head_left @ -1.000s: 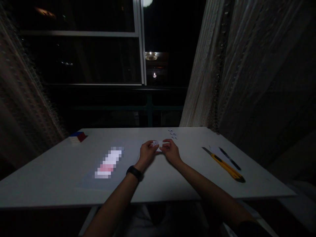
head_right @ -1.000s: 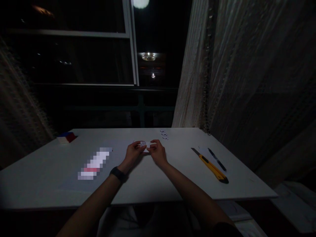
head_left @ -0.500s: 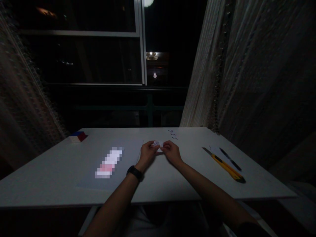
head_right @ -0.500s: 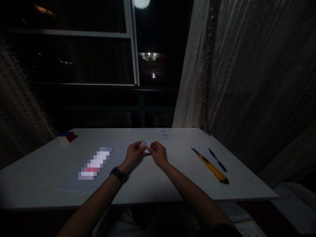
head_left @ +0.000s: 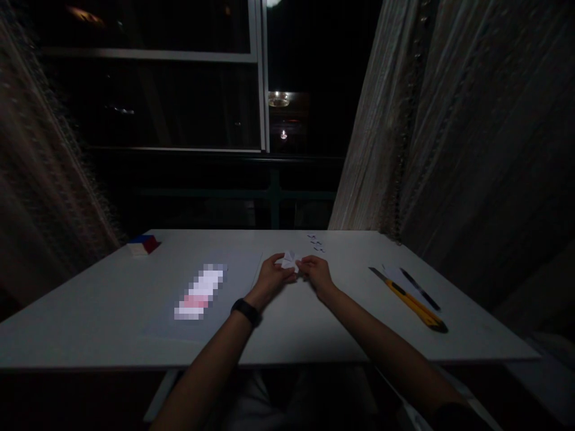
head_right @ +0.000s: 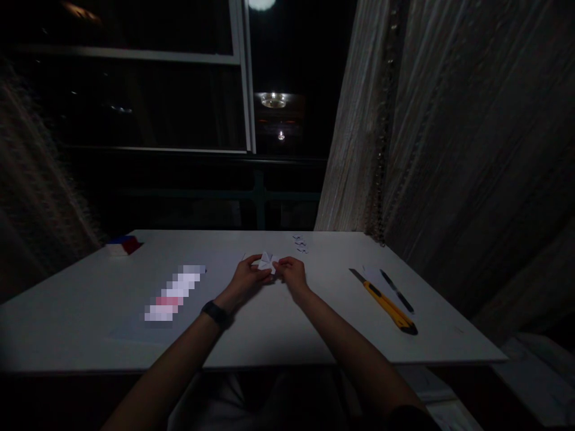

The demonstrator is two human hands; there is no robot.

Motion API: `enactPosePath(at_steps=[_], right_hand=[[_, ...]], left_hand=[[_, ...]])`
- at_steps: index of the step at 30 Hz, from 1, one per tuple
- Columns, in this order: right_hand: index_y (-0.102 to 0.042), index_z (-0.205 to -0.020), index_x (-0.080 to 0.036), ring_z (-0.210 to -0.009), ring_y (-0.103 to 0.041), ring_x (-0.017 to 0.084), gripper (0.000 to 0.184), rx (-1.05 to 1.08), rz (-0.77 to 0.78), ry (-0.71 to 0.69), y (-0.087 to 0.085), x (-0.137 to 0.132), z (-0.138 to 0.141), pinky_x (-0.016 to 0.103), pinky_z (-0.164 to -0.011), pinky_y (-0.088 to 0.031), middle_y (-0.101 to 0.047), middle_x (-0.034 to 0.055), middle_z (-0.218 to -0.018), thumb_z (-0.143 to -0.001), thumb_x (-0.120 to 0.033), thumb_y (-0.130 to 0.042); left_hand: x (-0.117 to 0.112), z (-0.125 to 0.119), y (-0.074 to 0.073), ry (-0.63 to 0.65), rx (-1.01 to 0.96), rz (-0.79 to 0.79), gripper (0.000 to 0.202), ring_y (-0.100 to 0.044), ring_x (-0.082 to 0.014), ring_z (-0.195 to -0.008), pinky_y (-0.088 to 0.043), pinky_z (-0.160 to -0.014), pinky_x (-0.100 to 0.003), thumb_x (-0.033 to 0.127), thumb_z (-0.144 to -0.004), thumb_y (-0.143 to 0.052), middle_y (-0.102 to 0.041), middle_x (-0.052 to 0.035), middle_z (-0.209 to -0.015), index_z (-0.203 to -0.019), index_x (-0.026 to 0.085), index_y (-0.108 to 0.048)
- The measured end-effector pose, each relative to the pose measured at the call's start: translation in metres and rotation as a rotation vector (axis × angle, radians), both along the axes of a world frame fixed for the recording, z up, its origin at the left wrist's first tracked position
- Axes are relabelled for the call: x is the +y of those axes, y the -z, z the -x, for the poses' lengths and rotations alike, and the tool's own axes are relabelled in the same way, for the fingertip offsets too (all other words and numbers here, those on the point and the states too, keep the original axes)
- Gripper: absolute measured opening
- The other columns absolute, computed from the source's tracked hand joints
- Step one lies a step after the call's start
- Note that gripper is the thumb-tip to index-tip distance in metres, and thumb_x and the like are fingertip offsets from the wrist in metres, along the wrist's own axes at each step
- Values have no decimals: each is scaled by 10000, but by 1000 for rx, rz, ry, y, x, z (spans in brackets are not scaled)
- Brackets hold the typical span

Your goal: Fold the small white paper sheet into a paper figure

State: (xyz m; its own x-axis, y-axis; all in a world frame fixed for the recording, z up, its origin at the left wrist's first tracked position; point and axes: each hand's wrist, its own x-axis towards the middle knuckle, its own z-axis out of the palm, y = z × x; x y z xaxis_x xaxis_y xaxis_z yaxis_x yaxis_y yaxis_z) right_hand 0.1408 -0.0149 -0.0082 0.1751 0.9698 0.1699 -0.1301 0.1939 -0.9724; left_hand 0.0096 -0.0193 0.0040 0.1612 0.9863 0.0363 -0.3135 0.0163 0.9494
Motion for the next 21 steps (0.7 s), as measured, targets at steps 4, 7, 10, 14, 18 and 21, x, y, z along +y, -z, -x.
enactPosePath(at_steps=[4,7,10,14,18,21], right_hand=[[-585,-644,-160,-436,-466,95,276,-31,-67,-15,2,2,0,220,-425,-354,-557,-25,-502,-511,-356,-726],[-629,-701,-160,-558,-536,131,282,-91,-146,42,6,7,-3,252,-524,-418,-618,13,-625,-517,-351,-725],[-660,-747,-168,-615,-539,144,282,-218,-214,127,10,11,-7,279,-582,-433,-638,40,-741,-549,-364,-706],[-659,-676,-176,-571,-482,131,223,-448,-293,264,9,10,-10,279,-566,-410,-607,39,-736,-594,-382,-677],[-634,-642,-177,-555,-471,131,191,-567,-346,250,5,4,-9,266,-550,-395,-564,13,-647,-657,-367,-635],[-635,-658,-178,-580,-486,135,147,-670,-400,276,1,-1,-7,268,-578,-400,-562,14,-668,-691,-320,-617]], left_hand=[[1,3,-1,8,-31,56,514,-627,-145,-569,-550,-573,-284,8,-545,-738,-649,-60,-680,-1010,92,-536],[1,5,-1,6,-61,97,407,-631,-144,-592,-559,-606,-283,15,-549,-739,-649,-68,-690,-913,79,-568],[1,6,-3,25,-65,120,241,-633,-136,-607,-553,-621,-242,48,-579,-730,-641,-72,-675,-776,66,-592],[-1,6,-5,26,-78,105,170,-631,-126,-610,-540,-620,-219,85,-590,-731,-638,-64,-663,-697,70,-599],[-2,5,-8,2,-47,50,175,-607,-106,-574,-510,-576,-198,107,-567,-743,-629,-46,-621,-667,78,-602],[-2,5,-8,6,2,27,170,-582,-97,-533,-467,-523,-185,135,-558,-744,-609,-35,-563,-612,82,-592]])
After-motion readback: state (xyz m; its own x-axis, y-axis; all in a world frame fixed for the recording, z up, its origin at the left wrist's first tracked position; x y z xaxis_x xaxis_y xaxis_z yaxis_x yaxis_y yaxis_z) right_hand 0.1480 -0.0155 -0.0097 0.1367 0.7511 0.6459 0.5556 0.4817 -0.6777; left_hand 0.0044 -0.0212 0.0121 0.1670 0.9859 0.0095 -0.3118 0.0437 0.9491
